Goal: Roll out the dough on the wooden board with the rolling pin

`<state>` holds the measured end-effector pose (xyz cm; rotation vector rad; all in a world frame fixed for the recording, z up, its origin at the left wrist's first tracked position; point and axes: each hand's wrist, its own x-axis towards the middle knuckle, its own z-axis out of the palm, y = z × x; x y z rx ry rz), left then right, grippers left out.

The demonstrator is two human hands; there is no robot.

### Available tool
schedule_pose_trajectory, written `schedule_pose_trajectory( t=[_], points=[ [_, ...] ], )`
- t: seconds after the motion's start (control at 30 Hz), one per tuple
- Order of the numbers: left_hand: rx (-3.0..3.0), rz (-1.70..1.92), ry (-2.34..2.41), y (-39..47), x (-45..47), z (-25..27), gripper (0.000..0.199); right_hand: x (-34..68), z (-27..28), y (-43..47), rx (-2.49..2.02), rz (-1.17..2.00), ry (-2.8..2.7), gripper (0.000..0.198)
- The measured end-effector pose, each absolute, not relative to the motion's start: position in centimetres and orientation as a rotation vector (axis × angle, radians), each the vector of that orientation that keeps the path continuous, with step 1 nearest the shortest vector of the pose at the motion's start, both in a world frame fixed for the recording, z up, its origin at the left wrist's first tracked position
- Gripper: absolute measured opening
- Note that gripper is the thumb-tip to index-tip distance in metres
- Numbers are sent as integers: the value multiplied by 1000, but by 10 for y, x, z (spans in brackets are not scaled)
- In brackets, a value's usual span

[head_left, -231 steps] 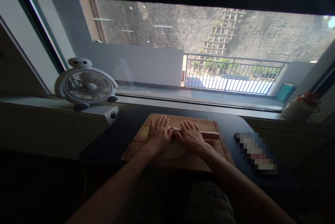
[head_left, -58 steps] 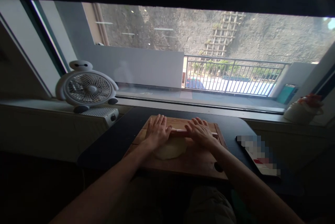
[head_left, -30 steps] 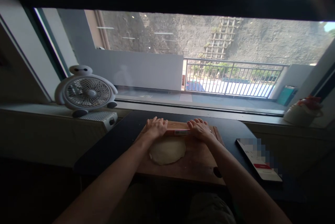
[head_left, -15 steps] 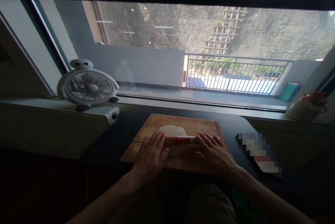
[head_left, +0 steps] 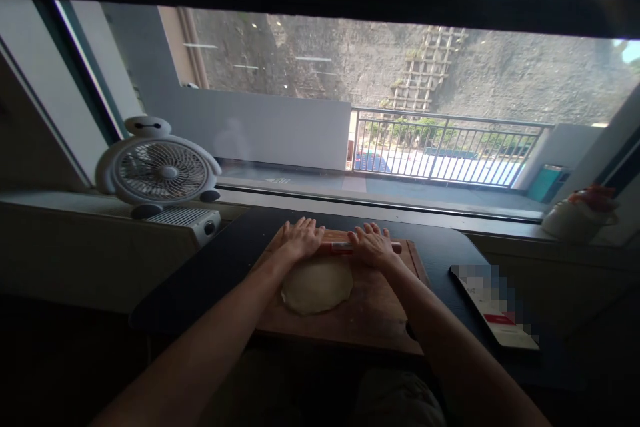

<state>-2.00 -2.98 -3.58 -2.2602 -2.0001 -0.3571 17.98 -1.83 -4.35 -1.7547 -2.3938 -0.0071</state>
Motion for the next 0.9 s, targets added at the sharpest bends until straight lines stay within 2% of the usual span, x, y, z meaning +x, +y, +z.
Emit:
schedule_pose_trajectory(
  t=[0.23,0.37,0.5,0.67,0.77,0.9],
  points=[
    [-2318,-541,-1646,-139,-25,-65,48,214,-61,-136,-1424,-210,-2448,59],
    [-2352,-522,-1578,-168,-29,-76,53,224,-62,-155,-1450,-205,-2468,61],
    [-2333,-519,-1750,-122,-19,-70,57,211,-52,-106,-1541,-106,-2495,51],
    [-2298,-480,-2071,-34,1,-46,57,186,-34,-45,-1533,-133,-2601,33],
    [-2200,-526,-2189,-10,-6,-38,57,188,-32,-46,-1587,-169,-2435,37],
    [-2234,-520,-2268,-20,-34,-39,50,218,-48,-71,-1427,-107,-2433,35]
  ],
)
